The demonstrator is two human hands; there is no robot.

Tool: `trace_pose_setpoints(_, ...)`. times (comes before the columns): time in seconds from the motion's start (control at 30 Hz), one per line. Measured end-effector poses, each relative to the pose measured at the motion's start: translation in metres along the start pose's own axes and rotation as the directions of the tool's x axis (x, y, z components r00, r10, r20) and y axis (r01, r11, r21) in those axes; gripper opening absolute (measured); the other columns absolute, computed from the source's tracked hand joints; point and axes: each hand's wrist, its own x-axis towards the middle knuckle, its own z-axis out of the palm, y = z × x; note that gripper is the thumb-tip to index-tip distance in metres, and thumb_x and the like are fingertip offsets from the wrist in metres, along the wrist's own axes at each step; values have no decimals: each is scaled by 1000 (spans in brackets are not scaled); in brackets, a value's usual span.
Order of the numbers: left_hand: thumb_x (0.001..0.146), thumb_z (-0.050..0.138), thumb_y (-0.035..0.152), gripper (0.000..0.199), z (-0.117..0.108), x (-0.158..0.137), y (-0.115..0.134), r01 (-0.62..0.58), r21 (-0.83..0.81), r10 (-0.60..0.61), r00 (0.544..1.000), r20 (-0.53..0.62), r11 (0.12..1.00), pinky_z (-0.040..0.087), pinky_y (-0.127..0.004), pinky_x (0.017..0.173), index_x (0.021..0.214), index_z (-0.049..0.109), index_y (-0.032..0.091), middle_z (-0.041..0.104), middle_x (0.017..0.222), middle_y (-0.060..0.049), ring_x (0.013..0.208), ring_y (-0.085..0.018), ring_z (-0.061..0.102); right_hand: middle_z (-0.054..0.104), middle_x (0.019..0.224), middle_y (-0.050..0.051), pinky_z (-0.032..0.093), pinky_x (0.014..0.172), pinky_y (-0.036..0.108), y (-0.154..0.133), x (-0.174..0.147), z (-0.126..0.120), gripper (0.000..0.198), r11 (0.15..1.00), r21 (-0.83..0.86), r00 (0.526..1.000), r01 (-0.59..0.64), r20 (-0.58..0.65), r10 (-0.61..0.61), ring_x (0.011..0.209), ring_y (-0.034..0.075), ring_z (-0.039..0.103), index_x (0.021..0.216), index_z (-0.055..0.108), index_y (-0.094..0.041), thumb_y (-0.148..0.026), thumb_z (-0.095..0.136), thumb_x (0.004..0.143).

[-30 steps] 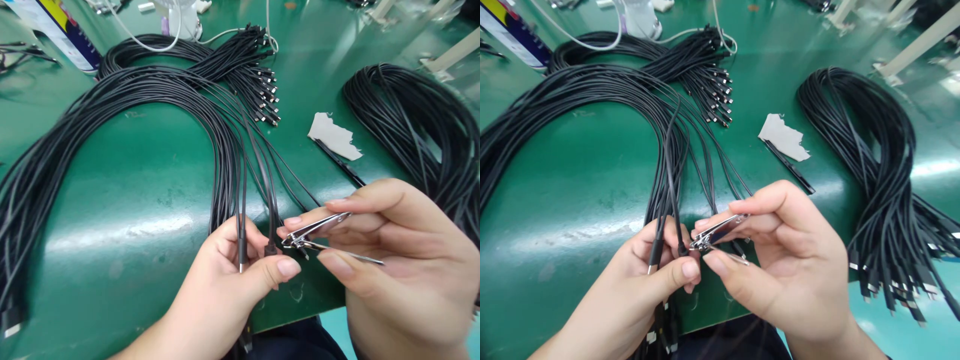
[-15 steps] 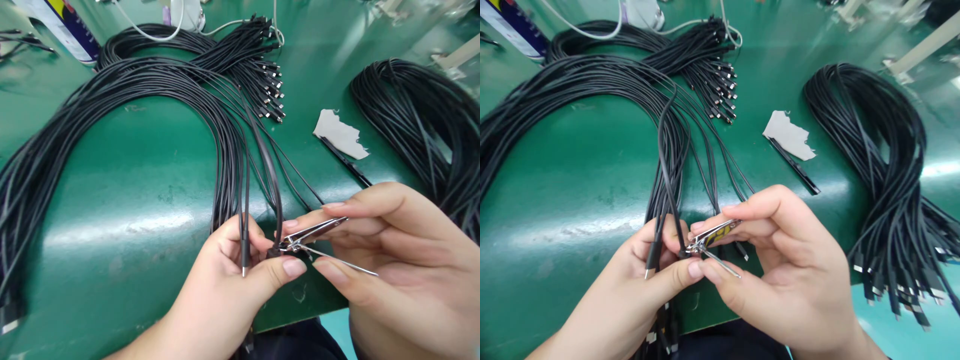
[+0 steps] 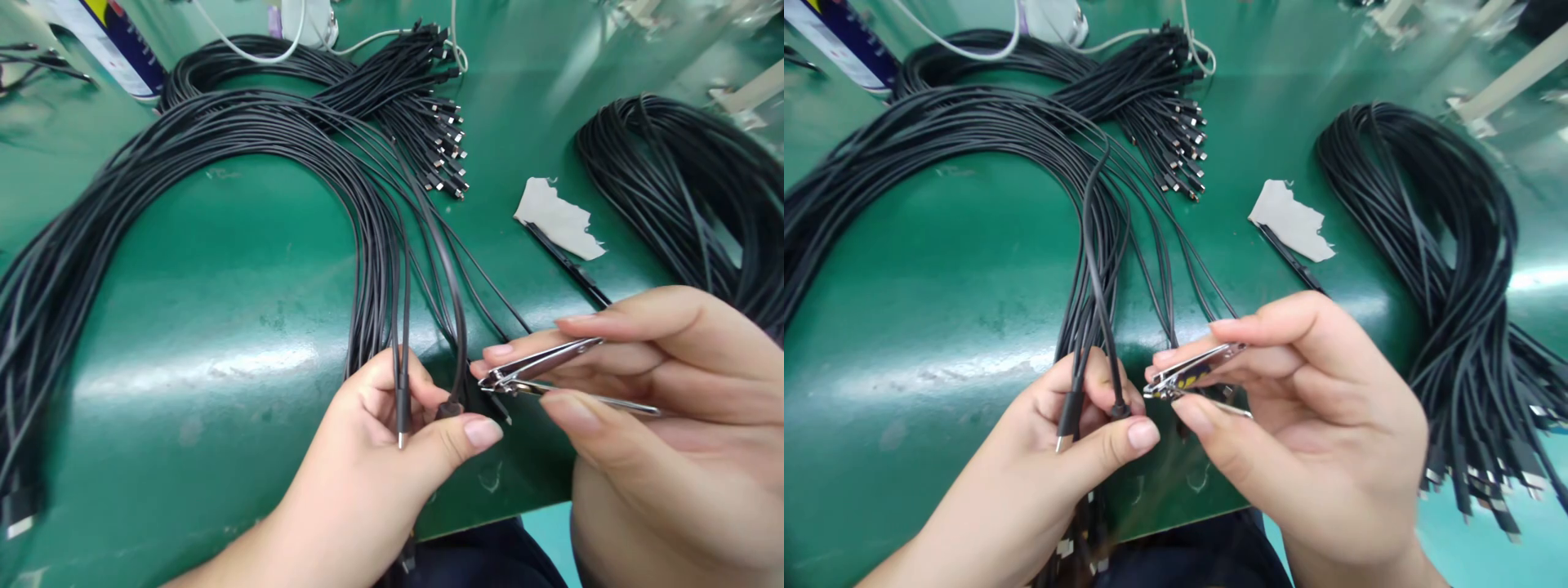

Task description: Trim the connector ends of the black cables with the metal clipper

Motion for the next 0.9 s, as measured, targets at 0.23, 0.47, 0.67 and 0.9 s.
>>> trace_pose_setpoints(0.23, 68, 85, 16, 33, 2, -1, 3, -6, 18, 6, 1000, -18, 1000, 44, -16, 59, 66, 52, 20, 57, 64, 7, 62, -8, 52, 82, 93, 4, 69, 76, 32, 6, -2, -9, 38, 997, -35, 995, 68, 75, -65, 83, 25, 80, 106, 70, -27, -8, 83, 76)
trace_pose_setpoints(0.47, 68, 84, 15, 33, 2, 0, 2, -12, 16, 12, 1000, -7, 1000, 43, -16, 58, 66, 51, 20, 57, 63, 7, 61, -7, 51, 82, 98, -2, 66, 80, 18, 4, -8, -8, 43, 998, -12, 996, 66, 57, -65, 84, 15, 80, 110, 69, -27, 1, 77, 78)
trace_pose_setpoints(0.67, 67, 84, 13, 33, 3, 1, 3, -23, 13, 23, 1000, -6, 1000, 42, -16, 57, 65, 51, 19, 56, 62, 7, 60, -7, 50, 82, 98, -3, 65, 80, 15, 4, -10, -8, 43, 997, -23, 996, 67, 68, -66, 85, 13, 79, 108, 69, -26, 4, 76, 77)
trace_pose_setpoints(0.9, 69, 83, 15, 32, 2, 0, 2, -18, 29, 18, 1000, 8, 999, 42, -17, 57, 66, 51, 20, 56, 62, 7, 61, -8, 50, 82, 96, -2, 65, 79, 15, 6, -8, -9, 45, 993, -37, 993, 108, 57, -106, 83, 14, 79, 109, 70, -24, 4, 77, 75)
